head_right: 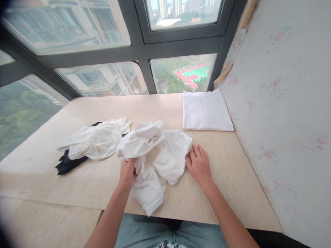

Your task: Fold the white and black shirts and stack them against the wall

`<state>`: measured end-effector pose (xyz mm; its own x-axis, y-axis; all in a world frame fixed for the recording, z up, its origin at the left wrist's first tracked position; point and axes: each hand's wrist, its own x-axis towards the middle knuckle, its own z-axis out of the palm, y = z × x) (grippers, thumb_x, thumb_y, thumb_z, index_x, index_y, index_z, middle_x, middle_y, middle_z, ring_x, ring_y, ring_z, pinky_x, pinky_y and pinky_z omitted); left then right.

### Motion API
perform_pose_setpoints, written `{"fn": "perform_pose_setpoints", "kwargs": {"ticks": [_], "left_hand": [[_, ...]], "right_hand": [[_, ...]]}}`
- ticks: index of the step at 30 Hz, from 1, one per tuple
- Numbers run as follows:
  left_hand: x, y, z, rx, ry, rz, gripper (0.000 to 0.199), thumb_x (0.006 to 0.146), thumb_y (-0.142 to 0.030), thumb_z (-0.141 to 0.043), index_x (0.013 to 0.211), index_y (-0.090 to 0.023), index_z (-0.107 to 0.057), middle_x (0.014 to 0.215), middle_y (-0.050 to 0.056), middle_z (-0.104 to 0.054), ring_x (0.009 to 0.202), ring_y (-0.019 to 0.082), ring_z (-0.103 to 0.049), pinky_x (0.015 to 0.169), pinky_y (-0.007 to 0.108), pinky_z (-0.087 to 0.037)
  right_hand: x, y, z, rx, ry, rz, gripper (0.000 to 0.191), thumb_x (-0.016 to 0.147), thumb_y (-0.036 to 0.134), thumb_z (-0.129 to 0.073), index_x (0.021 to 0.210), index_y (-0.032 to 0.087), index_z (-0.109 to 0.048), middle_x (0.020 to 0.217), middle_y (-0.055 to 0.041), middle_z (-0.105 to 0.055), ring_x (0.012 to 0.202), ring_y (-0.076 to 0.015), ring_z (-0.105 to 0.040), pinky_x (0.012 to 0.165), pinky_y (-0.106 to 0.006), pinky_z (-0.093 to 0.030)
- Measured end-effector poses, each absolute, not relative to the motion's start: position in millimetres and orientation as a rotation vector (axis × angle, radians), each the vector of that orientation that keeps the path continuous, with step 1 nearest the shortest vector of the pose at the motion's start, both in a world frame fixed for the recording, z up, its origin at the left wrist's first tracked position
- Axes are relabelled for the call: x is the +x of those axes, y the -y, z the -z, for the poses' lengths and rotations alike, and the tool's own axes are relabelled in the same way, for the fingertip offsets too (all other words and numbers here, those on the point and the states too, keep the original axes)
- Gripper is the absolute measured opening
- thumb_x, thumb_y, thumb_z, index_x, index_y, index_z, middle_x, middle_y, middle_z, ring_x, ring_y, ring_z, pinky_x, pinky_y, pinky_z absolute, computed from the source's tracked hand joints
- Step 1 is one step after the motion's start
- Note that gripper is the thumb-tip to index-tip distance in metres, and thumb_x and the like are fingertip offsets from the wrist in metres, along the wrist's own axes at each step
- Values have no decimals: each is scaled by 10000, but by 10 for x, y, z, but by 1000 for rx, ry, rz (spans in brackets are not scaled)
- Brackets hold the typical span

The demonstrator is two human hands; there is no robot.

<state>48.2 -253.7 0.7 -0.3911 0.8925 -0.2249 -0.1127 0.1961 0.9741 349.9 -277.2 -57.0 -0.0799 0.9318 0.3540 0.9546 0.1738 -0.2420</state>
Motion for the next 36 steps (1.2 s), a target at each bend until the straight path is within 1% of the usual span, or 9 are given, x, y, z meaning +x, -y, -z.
{"fn": "perform_pose_setpoints", "kwargs": {"ticks": [4,7,9,14,20,24,28,33,36], "left_hand": [[384,2535,10,377,-1368,-1443,404,727,-362,-753,1078,-189,-652,1018,78,-740,887,243,-716,791,353,-585],[378,2550,15,313,-1344,-1492,375,744,-359,-742,1063,-187,-647,1052,86,-733,920,250,-715,823,361,-585],[416,2575,18,385,-1346,-1498,423,757,-386,-755,1116,-198,-634,1095,88,-723,972,252,-706,855,364,-575],[525,2744,53,887,-1332,-1357,600,805,-413,-741,1326,-207,-524,1264,104,-654,1209,263,-604,997,385,-498],[736,3118,-93,1859,-1466,-1117,652,898,-242,-590,1505,-265,-355,1437,133,-517,1332,277,-487,1081,468,-409],[1082,3329,-393,2333,-1328,-789,593,872,-151,-539,1452,-243,-453,1449,163,-494,1329,316,-471,1046,528,-401],[1336,3386,-535,2375,-1073,-529,435,882,-198,-560,1311,-267,-569,1443,106,-533,1320,291,-494,1078,547,-374],[1169,3227,-498,2171,-1197,-880,326,928,-180,-496,1222,-239,-622,1290,102,-638,1201,232,-583,1020,423,-474],[911,3108,-468,2093,-1399,-1032,299,949,-212,-499,1224,-230,-616,1269,101,-639,1201,225,-584,1030,404,-479]], "right_hand": [[3498,2773,563,-1776,2031,77,489,982,371,-390,1323,93,-602,1420,-172,-535,1377,-340,-401,1115,-533,-364],[3505,2775,579,-1765,2030,82,494,987,389,-388,1315,93,-608,1432,-174,-524,1387,-340,-388,1116,-535,-361],[3514,2774,598,-1758,2032,84,497,992,410,-385,1295,96,-622,1434,-168,-524,1382,-337,-394,1117,-527,-361],[3536,2769,639,-1743,2025,79,491,993,428,-390,1286,114,-629,1434,-161,-526,1379,-332,-400,1114,-525,-361],[3534,2770,617,-1763,2045,86,472,992,396,-389,1304,123,-615,1428,-157,-531,1374,-329,-405,1109,-522,-369],[3544,2777,612,-1776,2066,89,465,989,367,-394,1337,123,-584,1438,-154,-522,1378,-325,-399,1109,-519,-372],[3576,2771,647,-1762,2073,92,446,977,340,-407,1311,111,-595,1436,-159,-519,1375,-327,-395,1104,-518,-381],[3593,2766,667,-1725,2070,95,433,941,291,-441,1304,118,-600,1431,-165,-517,1370,-323,-396,1101,-521,-387],[3586,2765,662,-1724,2064,96,428,941,286,-440,1301,123,-603,1430,-166,-517,1366,-325,-403,1095,-526,-392]]}}
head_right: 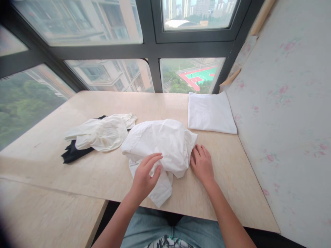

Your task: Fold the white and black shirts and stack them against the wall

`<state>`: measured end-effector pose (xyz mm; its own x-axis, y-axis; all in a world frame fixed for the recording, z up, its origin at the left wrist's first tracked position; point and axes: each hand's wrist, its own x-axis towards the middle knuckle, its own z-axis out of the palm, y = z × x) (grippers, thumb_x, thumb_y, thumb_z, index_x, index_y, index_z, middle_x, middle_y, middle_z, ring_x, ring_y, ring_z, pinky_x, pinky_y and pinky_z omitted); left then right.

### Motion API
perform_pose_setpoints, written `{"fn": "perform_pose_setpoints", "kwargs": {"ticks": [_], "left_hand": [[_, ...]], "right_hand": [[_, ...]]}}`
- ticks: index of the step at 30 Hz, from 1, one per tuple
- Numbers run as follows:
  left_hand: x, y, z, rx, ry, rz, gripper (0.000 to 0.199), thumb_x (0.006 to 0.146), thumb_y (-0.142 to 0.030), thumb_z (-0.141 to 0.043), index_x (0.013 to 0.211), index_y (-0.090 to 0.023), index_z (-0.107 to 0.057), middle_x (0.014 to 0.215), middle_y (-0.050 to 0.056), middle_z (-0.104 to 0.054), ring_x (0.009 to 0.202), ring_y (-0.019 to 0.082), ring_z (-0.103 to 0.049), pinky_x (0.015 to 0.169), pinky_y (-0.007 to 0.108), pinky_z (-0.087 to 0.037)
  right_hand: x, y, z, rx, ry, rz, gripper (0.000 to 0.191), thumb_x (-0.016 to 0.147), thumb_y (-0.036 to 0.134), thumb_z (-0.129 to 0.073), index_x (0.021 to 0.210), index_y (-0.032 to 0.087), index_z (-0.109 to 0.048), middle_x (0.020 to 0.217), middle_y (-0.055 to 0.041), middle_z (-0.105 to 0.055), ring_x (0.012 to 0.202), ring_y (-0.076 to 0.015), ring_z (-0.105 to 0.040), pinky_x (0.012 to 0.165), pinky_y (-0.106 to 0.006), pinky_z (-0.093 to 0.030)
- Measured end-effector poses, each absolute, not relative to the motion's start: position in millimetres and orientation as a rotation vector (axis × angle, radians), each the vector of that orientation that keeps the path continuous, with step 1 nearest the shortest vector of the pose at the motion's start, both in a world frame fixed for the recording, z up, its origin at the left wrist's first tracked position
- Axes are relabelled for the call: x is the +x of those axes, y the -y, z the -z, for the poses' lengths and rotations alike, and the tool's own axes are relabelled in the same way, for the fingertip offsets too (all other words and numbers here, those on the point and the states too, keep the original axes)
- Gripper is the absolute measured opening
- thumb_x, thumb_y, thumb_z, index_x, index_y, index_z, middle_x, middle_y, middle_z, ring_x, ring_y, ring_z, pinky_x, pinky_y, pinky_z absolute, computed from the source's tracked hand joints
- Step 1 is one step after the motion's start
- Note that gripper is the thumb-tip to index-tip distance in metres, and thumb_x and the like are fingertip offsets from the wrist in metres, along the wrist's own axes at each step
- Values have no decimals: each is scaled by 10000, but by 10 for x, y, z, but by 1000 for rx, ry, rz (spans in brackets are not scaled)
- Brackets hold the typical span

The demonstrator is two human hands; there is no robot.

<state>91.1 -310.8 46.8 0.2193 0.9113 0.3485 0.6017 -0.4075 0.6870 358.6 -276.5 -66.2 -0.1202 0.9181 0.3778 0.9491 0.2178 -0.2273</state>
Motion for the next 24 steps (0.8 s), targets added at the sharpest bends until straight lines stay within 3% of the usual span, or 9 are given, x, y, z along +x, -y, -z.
{"fn": "perform_pose_setpoints", "kwargs": {"ticks": [3,7,11,13,18,24], "left_hand": [[692,3092,-379,2100,-1582,-988,319,940,-280,-554,1251,-224,-597,1291,114,-619,1226,253,-565,1053,439,-462],[593,3248,-111,2189,-1603,-737,495,876,-299,-640,1351,-209,-532,1394,144,-548,1280,313,-519,1056,499,-447],[651,3416,150,2265,-1631,-708,576,911,-239,-558,1465,-200,-406,1502,162,-445,1383,316,-420,1098,515,-399],[685,3449,218,2267,-1670,-743,567,925,-230,-527,1476,-212,-389,1507,160,-438,1395,306,-408,1108,511,-384],[712,3381,238,2255,-1690,-749,569,913,-234,-531,1468,-215,-405,1509,146,-447,1408,303,-400,1116,506,-371],[647,3074,204,2218,-1561,-819,552,889,-232,-557,1432,-203,-460,1502,141,-463,1415,289,-399,1138,503,-348]], "right_hand": [[3579,2763,669,-1716,2055,80,415,940,284,-445,1284,123,-611,1433,-158,-517,1368,-329,-406,1101,-523,-386],[3597,2768,674,-1673,1930,-64,397,937,324,-464,1245,137,-632,1393,-154,-562,1350,-317,-441,1105,-523,-383],[3595,2729,497,-1703,1423,-284,414,950,395,-429,1204,149,-643,1193,-153,-675,1112,-263,-625,971,-450,-500],[3526,2628,313,-1670,1279,-297,418,948,408,-423,1196,150,-639,1169,-153,-678,1038,-250,-650,905,-420,-530],[3151,2030,-121,-1496,1481,-263,436,910,414,-496,1235,148,-613,1263,-154,-642,1195,-262,-580,1049,-440,-448],[2688,1589,-473,-1483,1573,-502,368,874,296,-529,1199,172,-650,1124,-110,-704,1041,-242,-649,956,-402,-499]]}}
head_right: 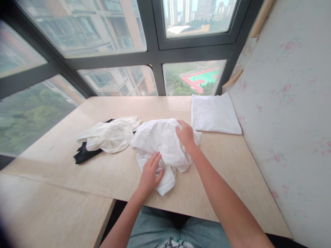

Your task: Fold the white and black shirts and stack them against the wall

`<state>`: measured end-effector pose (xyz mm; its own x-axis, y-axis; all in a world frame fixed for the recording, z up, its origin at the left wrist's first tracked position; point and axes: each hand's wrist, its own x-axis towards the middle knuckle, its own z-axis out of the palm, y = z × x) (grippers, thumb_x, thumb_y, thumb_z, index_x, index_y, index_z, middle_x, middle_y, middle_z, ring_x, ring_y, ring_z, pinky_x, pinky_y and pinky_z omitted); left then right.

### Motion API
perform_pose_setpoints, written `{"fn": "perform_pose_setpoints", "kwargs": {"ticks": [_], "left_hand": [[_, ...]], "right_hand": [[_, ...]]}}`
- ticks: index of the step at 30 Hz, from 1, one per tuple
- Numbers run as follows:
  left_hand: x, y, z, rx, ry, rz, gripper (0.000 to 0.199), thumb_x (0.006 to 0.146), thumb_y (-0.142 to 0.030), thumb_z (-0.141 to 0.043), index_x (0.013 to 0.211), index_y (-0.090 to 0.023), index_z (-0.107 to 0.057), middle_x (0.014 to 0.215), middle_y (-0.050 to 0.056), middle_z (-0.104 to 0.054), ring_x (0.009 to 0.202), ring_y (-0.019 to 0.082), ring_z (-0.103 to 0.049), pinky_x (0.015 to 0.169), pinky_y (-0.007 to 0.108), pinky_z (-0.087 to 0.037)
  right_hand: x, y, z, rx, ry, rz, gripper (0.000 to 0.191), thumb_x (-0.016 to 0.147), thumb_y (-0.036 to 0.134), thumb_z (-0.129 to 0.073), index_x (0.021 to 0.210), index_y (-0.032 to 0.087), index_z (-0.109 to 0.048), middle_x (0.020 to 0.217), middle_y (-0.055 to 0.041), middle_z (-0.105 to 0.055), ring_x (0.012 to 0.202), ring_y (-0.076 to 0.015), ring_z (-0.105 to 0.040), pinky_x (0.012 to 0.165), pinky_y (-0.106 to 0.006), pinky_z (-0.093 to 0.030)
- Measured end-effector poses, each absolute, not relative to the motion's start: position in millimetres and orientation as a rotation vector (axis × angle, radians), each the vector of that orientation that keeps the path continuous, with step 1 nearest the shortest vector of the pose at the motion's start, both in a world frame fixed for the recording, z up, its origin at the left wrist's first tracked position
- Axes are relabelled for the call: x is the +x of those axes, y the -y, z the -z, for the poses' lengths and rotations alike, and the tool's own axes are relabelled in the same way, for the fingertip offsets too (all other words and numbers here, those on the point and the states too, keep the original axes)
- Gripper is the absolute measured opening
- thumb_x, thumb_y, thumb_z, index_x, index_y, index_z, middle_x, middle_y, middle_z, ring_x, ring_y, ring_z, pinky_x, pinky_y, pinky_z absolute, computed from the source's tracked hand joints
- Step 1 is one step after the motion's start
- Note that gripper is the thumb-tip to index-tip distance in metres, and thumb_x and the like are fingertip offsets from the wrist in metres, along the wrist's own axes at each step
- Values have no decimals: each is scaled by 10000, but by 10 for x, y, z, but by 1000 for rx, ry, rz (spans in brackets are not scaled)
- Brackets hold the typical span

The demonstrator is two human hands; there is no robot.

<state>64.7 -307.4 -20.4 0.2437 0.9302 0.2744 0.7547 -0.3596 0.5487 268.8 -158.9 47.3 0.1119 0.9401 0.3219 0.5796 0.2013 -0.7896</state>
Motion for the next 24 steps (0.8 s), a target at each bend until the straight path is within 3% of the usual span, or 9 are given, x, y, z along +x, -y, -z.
{"fn": "perform_pose_setpoints", "kwargs": {"ticks": [3,6,10,14,19,24], "left_hand": [[577,2943,168,2016,-1468,-996,498,867,-265,-596,1359,-206,-540,1465,134,-506,1386,284,-439,1147,492,-338],[477,2895,120,1557,-1397,-1231,431,849,-342,-625,1251,-188,-615,1313,117,-628,1241,291,-568,1060,446,-437],[303,2935,100,979,-1485,-1397,332,794,-364,-674,1054,-157,-666,987,53,-711,947,242,-655,819,330,-526],[228,3129,90,719,-1644,-1466,310,837,-392,-636,1058,-175,-623,964,36,-668,866,179,-634,747,284,-514],[458,3478,-156,1428,-1926,-1453,233,874,-345,-636,1058,-210,-590,954,41,-610,870,186,-601,806,317,-501],[761,3405,-411,2126,-1929,-892,239,897,-350,-612,1091,-215,-577,989,80,-622,934,252,-602,813,359,-479]], "right_hand": [[2514,1994,-755,-1238,1688,-380,328,908,261,-505,1193,191,-652,1144,-94,-693,1051,-218,-637,973,-367,-484],[2399,2733,-892,-922,2012,-395,320,919,180,-480,1196,215,-636,1079,-73,-695,998,-197,-625,907,-332,-481],[2353,3616,-591,-799,2503,-602,238,903,110,-472,1039,207,-643,866,-47,-654,813,-177,-574,765,-314,-439],[2417,3962,-176,-1042,2570,-789,216,877,108,-518,1039,204,-621,964,-48,-636,894,-187,-559,815,-322,-422],[2390,3961,-110,-1131,2473,-915,161,912,150,-519,1003,212,-637,935,-32,-634,905,-182,-564,879,-338,-412],[2352,3752,-234,-1115,2395,-935,145,934,176,-506,930,198,-650,875,-26,-659,863,-172,-599,799,-298,-455]]}}
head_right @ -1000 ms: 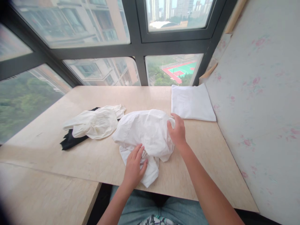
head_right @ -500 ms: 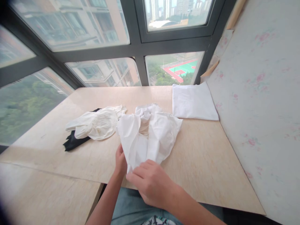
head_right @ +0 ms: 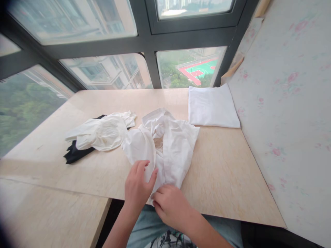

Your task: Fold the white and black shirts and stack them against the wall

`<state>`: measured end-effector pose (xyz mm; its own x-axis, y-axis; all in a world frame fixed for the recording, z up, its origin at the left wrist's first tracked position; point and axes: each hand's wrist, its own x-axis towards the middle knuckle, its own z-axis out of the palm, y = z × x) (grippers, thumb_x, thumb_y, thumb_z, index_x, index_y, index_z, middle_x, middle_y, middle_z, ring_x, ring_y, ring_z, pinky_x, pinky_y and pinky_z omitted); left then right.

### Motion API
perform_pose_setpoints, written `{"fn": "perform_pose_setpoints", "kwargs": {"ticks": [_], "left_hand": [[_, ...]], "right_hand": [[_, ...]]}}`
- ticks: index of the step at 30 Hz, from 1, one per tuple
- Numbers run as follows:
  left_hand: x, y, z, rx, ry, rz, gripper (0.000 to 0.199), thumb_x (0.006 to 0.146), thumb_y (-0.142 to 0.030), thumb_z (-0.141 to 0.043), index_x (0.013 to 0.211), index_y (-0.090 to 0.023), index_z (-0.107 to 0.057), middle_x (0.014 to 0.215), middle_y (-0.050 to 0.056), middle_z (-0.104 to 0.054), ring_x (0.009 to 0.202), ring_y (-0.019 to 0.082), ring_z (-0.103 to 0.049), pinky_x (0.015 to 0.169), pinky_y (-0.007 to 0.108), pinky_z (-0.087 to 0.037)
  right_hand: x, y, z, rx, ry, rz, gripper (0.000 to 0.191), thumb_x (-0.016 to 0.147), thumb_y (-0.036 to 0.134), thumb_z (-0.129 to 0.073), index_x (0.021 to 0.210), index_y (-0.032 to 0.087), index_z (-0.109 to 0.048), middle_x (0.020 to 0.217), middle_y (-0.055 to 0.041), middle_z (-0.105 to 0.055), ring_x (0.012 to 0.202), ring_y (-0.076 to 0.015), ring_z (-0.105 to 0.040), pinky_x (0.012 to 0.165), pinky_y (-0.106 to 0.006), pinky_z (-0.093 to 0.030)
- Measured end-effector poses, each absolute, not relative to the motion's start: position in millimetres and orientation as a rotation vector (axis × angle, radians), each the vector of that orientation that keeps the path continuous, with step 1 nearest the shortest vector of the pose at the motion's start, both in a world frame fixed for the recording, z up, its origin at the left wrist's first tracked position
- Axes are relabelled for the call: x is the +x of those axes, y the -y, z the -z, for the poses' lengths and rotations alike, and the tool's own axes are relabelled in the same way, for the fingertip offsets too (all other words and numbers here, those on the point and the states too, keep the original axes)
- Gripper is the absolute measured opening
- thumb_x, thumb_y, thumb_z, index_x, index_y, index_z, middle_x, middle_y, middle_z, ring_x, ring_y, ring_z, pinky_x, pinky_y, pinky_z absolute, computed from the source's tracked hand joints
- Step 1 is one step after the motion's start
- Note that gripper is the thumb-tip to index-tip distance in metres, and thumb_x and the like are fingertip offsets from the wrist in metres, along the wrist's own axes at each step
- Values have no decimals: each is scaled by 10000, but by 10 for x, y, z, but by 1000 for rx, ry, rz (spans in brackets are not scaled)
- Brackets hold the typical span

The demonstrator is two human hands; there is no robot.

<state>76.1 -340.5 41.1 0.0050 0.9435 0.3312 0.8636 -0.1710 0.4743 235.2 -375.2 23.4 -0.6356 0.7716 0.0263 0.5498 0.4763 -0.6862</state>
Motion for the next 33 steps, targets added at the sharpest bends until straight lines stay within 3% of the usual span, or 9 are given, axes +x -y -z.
{"fn": "perform_pose_setpoints", "kwargs": {"ticks": [4,7,11,16,22,26,33], "left_hand": [[823,3161,-389,2090,-2062,-434,193,915,-359,-575,1029,-204,-591,944,88,-617,897,274,-608,694,333,-452],[786,3079,-313,2034,-2060,-329,104,925,-288,-529,929,-211,-599,874,74,-623,807,246,-615,622,288,-392],[657,3104,-213,1902,-1949,-548,189,937,-276,-473,792,-217,-579,749,39,-613,713,205,-593,621,271,-354],[473,3175,-48,1554,-1797,-781,261,922,-413,-496,809,-200,-594,686,-4,-589,657,174,-553,630,265,-368],[502,3205,81,1494,-1828,-884,374,956,-484,-433,718,-203,-498,630,-30,-495,627,141,-490,619,253,-339],[560,3206,89,1505,-1882,-882,387,955,-473,-439,678,-203,-456,597,-36,-458,588,131,-453,601,259,-300],[319,3186,-37,1422,-1760,-863,373,896,-505,-522,727,-181,-599,607,-24,-528,594,128,-481,574,237,-353]], "right_hand": [[2467,3426,-332,-1313,2062,-640,209,953,201,-473,1054,196,-657,992,-67,-688,926,-193,-628,838,-329,-491],[2555,3200,-362,-1480,1948,-463,264,955,274,-494,1167,188,-624,1092,-96,-680,984,-222,-642,853,-357,-511],[2573,2973,-331,-1619,1918,-393,332,933,331,-528,1223,184,-597,1125,-108,-665,951,-225,-652,799,-347,-521],[2517,2509,-398,-1720,1770,-404,389,917,381,-540,1252,187,-567,1136,-108,-634,914,-211,-642,745,-325,-507],[2421,1690,-766,-1707,1618,-319,388,956,407,-516,1269,182,-554,1251,-153,-552,1095,-252,-582,821,-353,-503],[2370,1373,-882,-1683,1652,-380,388,954,399,-584,1262,164,-566,1253,-108,-578,1086,-219,-600,896,-408,-528],[2687,1462,-887,-1679,1694,-458,386,946,401,-603,1241,150,-592,1232,-81,-603,1062,-225,-618,893,-413,-549]]}}
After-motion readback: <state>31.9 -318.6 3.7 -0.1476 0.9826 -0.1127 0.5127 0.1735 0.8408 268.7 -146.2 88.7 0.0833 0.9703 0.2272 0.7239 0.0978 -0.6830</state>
